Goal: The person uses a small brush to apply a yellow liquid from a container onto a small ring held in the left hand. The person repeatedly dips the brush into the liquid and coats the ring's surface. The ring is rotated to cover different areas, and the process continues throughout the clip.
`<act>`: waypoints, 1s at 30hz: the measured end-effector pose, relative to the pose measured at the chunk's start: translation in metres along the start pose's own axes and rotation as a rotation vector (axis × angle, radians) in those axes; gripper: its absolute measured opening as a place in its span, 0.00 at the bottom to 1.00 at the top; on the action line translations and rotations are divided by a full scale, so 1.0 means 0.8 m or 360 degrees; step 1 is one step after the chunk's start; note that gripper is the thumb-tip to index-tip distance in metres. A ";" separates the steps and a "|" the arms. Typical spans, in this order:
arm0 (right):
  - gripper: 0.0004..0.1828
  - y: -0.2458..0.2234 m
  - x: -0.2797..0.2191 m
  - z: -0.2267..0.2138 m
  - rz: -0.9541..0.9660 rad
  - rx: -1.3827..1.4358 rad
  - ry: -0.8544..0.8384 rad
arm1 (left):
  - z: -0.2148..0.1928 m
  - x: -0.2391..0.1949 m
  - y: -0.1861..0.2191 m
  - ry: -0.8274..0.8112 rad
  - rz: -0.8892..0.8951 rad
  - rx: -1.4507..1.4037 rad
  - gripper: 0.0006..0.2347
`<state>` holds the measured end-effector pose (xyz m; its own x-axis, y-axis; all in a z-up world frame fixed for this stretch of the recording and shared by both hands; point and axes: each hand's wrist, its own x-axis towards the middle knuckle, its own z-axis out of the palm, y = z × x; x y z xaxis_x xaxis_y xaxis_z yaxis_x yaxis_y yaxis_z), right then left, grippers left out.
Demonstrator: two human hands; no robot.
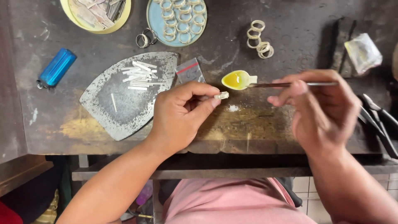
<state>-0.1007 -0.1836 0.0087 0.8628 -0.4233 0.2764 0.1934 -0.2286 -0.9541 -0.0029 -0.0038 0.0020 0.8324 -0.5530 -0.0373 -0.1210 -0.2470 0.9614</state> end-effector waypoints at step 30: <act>0.04 0.007 0.005 0.017 0.0193 -0.0484 0.0124 | -0.002 0.012 -0.002 -0.0201 0.0442 -0.0002 0.03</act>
<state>-0.0895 -0.1751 0.0028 0.8304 -0.5266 0.1821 -0.0670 -0.4188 -0.9056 0.0065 -0.0073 0.0009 0.6936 -0.6939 0.1934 -0.3336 -0.0716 0.9400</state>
